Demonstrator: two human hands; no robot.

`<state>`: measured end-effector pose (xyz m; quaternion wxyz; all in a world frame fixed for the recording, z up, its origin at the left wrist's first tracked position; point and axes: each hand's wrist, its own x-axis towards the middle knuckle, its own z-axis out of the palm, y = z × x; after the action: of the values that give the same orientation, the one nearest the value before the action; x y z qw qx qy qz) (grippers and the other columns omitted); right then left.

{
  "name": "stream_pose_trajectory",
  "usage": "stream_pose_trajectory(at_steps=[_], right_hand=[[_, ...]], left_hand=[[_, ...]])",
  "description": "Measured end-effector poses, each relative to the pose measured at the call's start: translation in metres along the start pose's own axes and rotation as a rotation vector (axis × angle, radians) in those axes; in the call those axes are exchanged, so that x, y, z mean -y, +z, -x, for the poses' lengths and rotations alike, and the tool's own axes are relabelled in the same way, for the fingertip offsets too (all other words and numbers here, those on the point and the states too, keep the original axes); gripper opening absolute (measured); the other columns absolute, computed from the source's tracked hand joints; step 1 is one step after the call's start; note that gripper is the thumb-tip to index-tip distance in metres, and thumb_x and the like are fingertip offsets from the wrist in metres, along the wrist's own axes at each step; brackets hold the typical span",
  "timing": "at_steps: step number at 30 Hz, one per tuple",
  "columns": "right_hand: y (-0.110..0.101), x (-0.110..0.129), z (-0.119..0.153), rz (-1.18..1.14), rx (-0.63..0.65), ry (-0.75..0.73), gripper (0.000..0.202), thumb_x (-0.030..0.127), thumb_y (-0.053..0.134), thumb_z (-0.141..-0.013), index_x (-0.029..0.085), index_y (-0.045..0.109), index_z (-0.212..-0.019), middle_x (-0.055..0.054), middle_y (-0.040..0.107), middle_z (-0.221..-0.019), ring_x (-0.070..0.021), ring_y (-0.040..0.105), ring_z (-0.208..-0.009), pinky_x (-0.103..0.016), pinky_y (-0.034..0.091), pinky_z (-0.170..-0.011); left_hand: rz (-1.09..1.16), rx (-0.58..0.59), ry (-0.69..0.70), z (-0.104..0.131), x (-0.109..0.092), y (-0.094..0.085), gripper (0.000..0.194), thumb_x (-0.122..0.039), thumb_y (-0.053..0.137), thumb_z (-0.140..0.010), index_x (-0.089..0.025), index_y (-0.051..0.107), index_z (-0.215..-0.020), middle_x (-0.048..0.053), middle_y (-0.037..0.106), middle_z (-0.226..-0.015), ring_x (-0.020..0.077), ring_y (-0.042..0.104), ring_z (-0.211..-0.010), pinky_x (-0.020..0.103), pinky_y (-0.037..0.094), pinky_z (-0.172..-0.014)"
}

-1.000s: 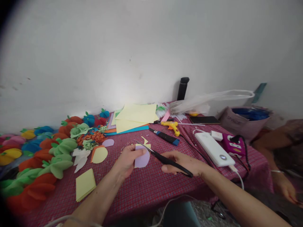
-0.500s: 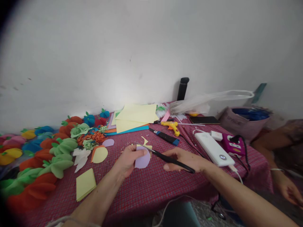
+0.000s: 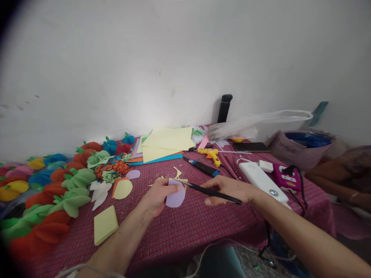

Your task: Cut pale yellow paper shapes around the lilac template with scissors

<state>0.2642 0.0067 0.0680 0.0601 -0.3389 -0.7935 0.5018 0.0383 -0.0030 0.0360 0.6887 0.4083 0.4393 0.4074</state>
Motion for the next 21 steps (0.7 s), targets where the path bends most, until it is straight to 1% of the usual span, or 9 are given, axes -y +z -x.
stream_pose_trajectory(at_steps=[5, 10, 16, 21], right_hand=[[-0.004, 0.0, 0.0, 0.0, 0.06, 0.03, 0.033, 0.04, 0.055, -0.075, 0.013, 0.061, -0.092, 0.005, 0.035, -0.06, -0.0074, 0.031, -0.054, -0.018, 0.026, -0.047], [-0.008, 0.0, 0.001, 0.051, 0.055, 0.028, 0.035, 0.039, 0.055, -0.075, 0.012, 0.061, -0.097, 0.004, 0.037, -0.062, -0.0073, 0.031, -0.054, -0.018, 0.026, -0.046], [-0.016, 0.0, 0.001, 0.057, 0.106, 0.018, 0.035, 0.036, 0.055, -0.075, 0.013, 0.061, -0.101, 0.002, 0.042, -0.065, -0.0085, 0.034, -0.056, -0.018, 0.03, -0.047], [-0.02, 0.0, 0.001, 0.029, 0.128, -0.001, 0.04, 0.035, 0.057, -0.074, 0.014, 0.059, -0.108, 0.0, 0.051, -0.077, -0.0105, 0.042, -0.064, -0.02, 0.037, -0.055]], left_hand=[[0.005, 0.01, -0.017, 0.0, 0.0, 0.0, 0.019, -0.018, 0.066, -0.052, -0.008, 0.064, -0.067, 0.004, 0.061, -0.055, 0.0099, 0.05, -0.045, 0.022, 0.034, -0.047], [-0.017, 0.003, -0.039, 0.001, -0.001, 0.0, 0.021, -0.018, 0.066, -0.05, -0.007, 0.065, -0.069, 0.004, 0.061, -0.055, 0.0106, 0.05, -0.045, 0.022, 0.033, -0.045], [-0.051, 0.02, -0.063, 0.002, -0.001, 0.001, 0.021, -0.021, 0.067, -0.051, -0.008, 0.066, -0.066, 0.003, 0.059, -0.053, 0.0112, 0.05, -0.044, 0.023, 0.034, -0.044], [-0.047, 0.044, -0.066, 0.003, -0.001, 0.0, 0.019, -0.021, 0.068, -0.05, -0.009, 0.065, -0.064, 0.003, 0.059, -0.054, 0.0108, 0.05, -0.045, 0.023, 0.035, -0.045]])
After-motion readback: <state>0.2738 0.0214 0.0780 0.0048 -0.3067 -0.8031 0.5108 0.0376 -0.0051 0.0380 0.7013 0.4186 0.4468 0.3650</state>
